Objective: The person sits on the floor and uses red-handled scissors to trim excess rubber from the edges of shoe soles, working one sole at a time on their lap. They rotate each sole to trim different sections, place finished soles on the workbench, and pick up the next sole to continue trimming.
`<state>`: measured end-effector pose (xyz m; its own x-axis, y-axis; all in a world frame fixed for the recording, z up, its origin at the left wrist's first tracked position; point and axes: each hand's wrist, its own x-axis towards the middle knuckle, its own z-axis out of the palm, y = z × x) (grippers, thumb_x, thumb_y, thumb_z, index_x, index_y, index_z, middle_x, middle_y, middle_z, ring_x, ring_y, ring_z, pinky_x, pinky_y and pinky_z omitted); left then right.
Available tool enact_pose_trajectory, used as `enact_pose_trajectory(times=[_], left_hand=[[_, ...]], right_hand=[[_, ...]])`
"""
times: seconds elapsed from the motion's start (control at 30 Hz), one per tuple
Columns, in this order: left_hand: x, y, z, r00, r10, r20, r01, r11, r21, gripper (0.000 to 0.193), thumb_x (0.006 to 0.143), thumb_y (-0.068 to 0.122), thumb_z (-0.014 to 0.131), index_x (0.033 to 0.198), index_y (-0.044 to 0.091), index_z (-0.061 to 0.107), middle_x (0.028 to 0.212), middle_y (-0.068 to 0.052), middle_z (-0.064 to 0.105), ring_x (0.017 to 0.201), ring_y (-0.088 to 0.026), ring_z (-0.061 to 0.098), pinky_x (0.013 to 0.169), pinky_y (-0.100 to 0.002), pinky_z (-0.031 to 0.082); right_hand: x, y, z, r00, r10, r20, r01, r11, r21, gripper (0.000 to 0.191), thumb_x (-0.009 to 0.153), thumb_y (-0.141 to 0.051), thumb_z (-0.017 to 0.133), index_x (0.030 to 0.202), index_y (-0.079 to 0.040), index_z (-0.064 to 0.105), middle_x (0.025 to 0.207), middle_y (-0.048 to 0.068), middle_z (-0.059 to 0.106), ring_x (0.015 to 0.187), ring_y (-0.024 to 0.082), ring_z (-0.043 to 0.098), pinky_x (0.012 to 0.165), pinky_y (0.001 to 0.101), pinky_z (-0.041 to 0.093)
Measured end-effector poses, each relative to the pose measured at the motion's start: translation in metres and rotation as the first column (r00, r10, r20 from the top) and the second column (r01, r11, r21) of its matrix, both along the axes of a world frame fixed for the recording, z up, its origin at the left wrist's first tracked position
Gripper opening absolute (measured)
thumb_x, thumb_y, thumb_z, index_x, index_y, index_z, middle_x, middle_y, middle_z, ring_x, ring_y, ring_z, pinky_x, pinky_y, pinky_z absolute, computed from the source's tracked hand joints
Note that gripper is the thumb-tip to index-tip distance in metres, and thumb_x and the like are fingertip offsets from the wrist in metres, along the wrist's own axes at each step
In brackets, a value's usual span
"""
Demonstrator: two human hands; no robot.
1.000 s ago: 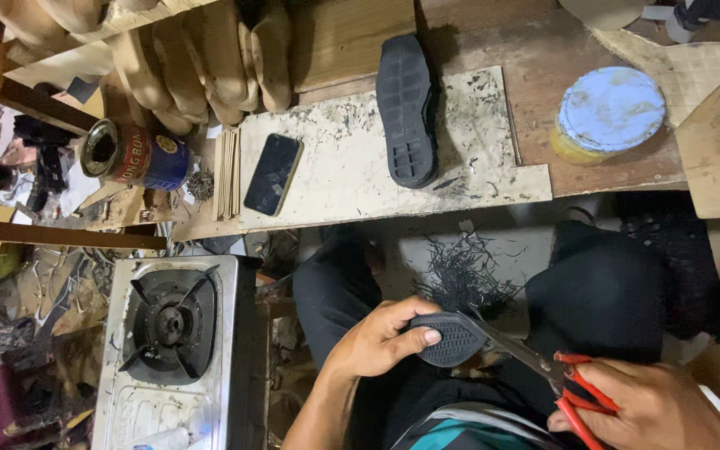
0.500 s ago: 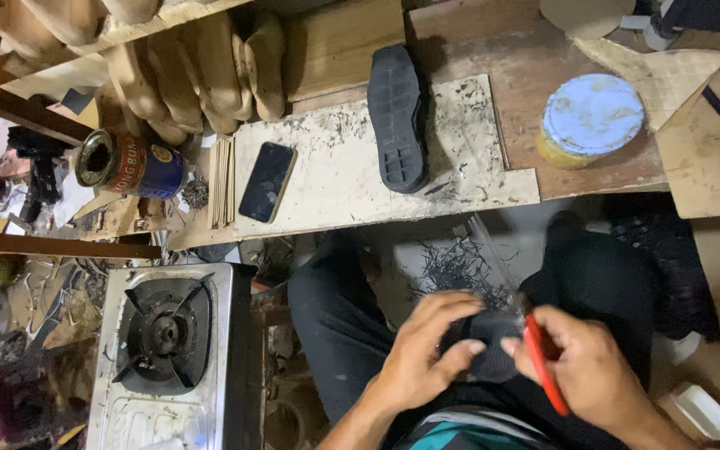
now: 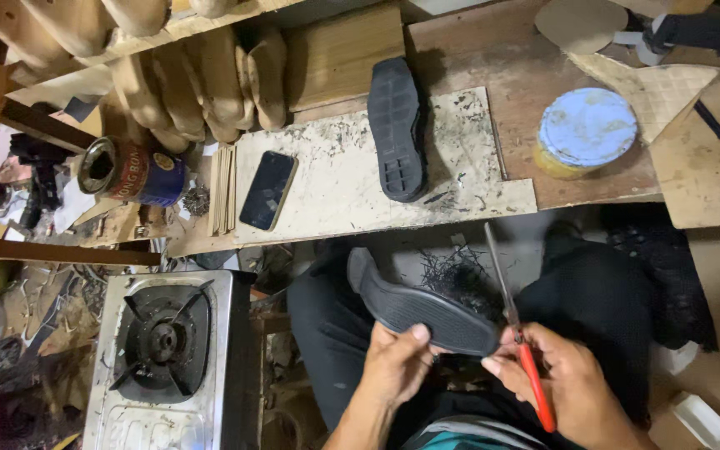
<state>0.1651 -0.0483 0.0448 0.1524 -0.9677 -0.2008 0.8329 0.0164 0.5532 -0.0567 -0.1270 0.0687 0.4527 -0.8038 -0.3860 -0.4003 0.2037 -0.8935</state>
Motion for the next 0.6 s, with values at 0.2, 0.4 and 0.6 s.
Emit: enact_pose_trajectory(times=[0.2,0.4,0.6], left_hand=[[0.037,-0.007,0.020,0.980,0.183,0.076,-0.182,0.983,-0.025,0.028,0.097,0.002,0.062,0.123,-0.004,0.057,0.114,-0.016,0.071,0.102,-0.028,0.073,0.089,-0.046,0.062],[0.035,-0.003,0.022,0.980,0.183,0.081,-0.182,0.983,-0.021,0.030,0.095,0.003,0.063,0.125,-0.002,0.056,0.114,-0.015,0.071,0.100,-0.027,0.073,0.087,-0.043,0.062],[0.033,0.002,0.012,0.984,0.164,0.070,-0.163,0.986,-0.030,0.030,0.097,0.004,0.067,0.125,-0.003,0.057,0.113,-0.016,0.071,0.098,-0.027,0.073,0.085,-0.041,0.061]], right_hand=[[0.002,-0.004,0.012,0.946,0.179,-0.271,-0.223,0.964,-0.142,0.050,0.066,-0.026,0.097,0.107,-0.009,0.073,0.072,0.005,0.067,0.057,0.014,0.067,0.055,0.0281,0.058],[0.013,0.004,0.027,0.955,0.153,-0.254,-0.225,0.932,-0.283,0.065,0.062,-0.029,0.096,0.119,-0.011,0.071,0.087,0.004,0.074,0.067,0.014,0.069,0.059,0.0277,0.062],[0.012,0.001,0.032,0.958,0.162,-0.235,-0.229,0.928,-0.294,0.067,0.060,-0.030,0.096,0.118,-0.010,0.070,0.085,0.007,0.074,0.065,0.018,0.071,0.056,0.0311,0.062]])
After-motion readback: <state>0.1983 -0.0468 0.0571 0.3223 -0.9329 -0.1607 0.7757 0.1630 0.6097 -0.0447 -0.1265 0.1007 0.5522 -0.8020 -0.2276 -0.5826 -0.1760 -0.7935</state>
